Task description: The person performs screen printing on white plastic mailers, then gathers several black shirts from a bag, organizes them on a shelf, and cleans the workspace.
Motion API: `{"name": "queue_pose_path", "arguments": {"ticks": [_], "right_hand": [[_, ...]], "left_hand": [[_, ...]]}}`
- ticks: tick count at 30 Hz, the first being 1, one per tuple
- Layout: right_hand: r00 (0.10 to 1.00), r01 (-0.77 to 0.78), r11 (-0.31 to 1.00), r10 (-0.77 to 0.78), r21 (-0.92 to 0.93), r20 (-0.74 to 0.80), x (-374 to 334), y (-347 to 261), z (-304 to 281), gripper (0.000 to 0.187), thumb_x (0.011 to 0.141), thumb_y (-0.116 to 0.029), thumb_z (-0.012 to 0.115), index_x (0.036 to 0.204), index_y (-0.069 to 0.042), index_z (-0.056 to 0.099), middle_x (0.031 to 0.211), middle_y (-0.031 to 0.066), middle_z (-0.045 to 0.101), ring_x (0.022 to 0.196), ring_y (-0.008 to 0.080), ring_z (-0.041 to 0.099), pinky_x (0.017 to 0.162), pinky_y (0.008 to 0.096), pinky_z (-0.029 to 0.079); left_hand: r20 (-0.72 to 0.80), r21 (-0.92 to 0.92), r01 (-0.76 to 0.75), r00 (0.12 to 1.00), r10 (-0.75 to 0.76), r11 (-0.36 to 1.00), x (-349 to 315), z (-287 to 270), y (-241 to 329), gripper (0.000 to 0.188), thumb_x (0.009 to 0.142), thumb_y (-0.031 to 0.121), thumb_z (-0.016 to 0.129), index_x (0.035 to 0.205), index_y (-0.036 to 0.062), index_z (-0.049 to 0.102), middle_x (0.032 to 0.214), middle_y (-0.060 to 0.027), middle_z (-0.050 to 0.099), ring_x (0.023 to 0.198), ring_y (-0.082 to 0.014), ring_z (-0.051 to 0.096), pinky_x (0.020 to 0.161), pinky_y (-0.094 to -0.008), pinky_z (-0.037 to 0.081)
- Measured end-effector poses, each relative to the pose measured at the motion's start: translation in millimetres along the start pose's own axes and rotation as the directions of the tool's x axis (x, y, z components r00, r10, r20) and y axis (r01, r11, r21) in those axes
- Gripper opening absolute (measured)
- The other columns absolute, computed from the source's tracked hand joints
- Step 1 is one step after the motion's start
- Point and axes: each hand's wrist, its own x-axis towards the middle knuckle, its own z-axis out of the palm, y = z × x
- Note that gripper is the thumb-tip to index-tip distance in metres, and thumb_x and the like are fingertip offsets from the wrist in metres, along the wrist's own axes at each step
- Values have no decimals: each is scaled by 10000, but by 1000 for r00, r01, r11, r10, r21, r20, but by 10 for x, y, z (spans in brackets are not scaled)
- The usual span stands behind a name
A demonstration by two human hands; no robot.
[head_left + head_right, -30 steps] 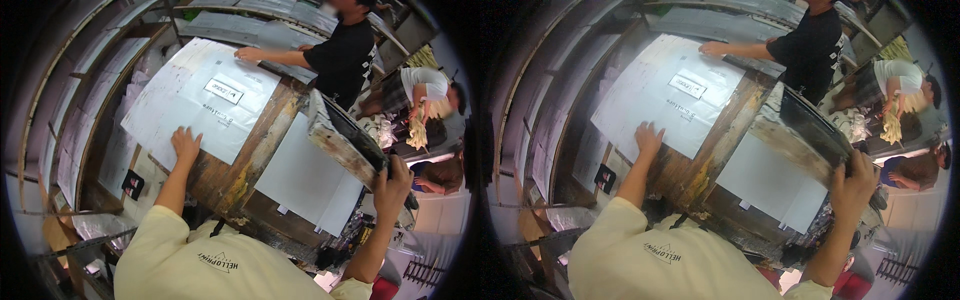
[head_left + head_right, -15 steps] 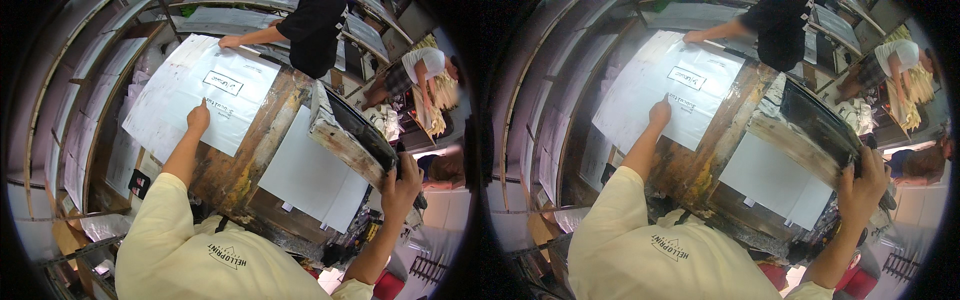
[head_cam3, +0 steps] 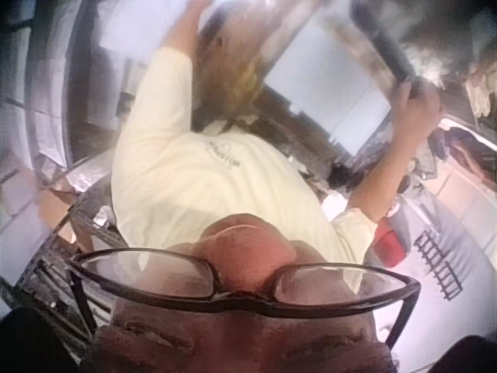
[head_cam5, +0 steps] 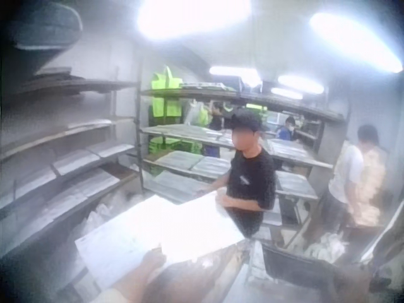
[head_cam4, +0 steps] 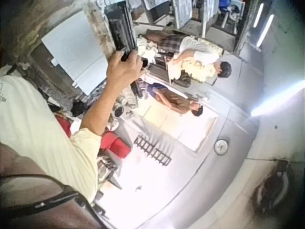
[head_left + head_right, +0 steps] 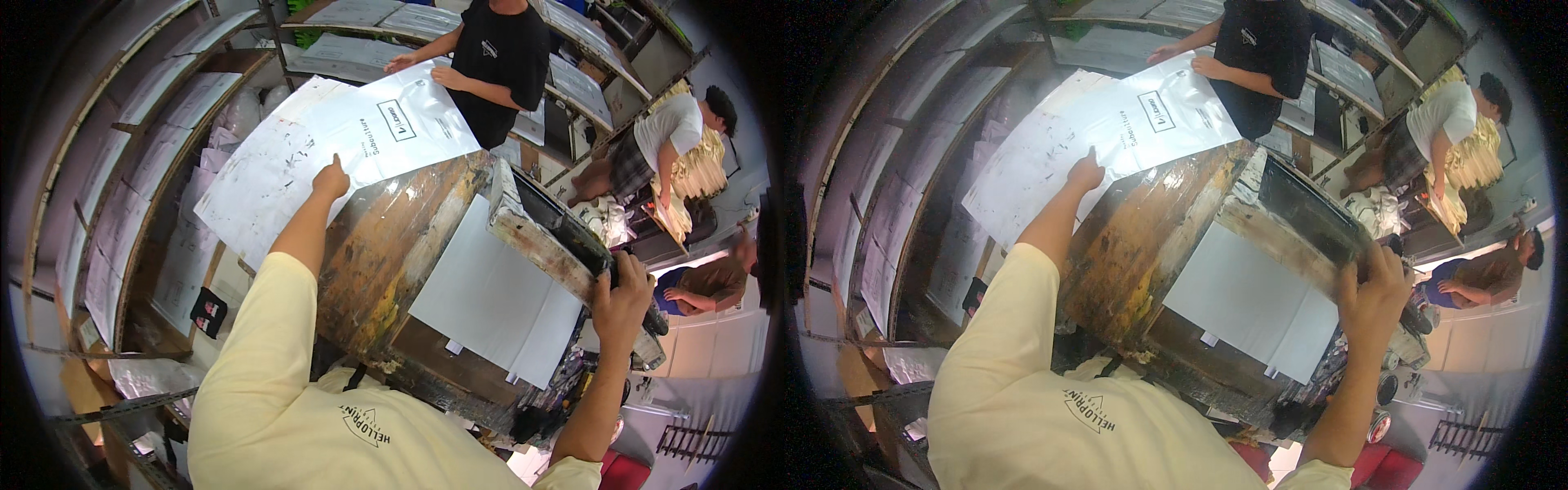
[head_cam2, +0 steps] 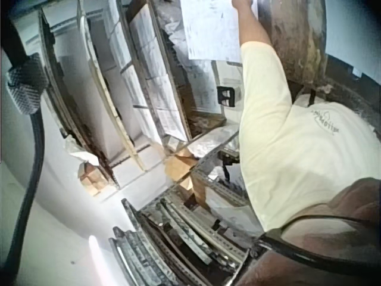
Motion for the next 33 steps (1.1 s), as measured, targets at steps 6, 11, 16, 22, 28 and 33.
{"name": "queue_pose_path", "arguments": {"ticks": [6,11,16,22,28,33], "right_hand": [[986,-56,998,59,-20,156,27,7,-57,440,887,-280,586,1173,52,621,1142,246,631,1101,441,567,1025,508,373],[993,-47,999,46,4,108,37,27,-23,409,798,-251,607,1098,26,621,963,192,575,968,406,560,929,507,383],[1000,-21,1000,21,-22,17,-58,151,37,464,802,-279,626,1156,20,618,1095,218,619,1078,425,574,1026,552,370],[998,-50,999,50,-4,-35,145,140,38,383,806,-305,650,1057,-16,677,926,154,629,942,366,608,926,472,417],[996,-19,995,28,97,-89,227,220,0,376,851,-337,650,1012,2,659,912,199,682,907,397,640,868,479,441],[996,-82,995,84,59,-35,157,162,-4,471,865,-414,638,1093,-3,658,914,208,689,911,392,656,850,498,461]], "left_hand": [[39,131,-289,957,286,948,307,141,653,664,911,130,531,1564,95,415,1269,-200,696,1175,-349,675,979,-474,548],[138,135,-181,977,162,974,950,229,794,364,891,95,567,1218,45,717,1365,-184,655,1273,-329,628,1029,-462,527],[-80,31,-147,986,149,989,834,153,986,909,896,89,517,1671,180,51,1170,-243,709,1054,-362,713,919,-500,557],[-264,-65,-705,694,670,706,-1244,669,1112,474,956,262,677,1378,59,602,1132,-220,624,1025,-407,610,865,-523,502],[-276,-32,-950,307,911,311,-2750,1190,1112,524,842,358,830,1252,75,668,1217,-165,639,1051,-354,617,913,-526,507],[-98,-929,-276,824,558,245,-2688,348,1616,722,846,233,868,1423,-10,508,993,-83,681,858,-167,642,775,-297,538]]}}
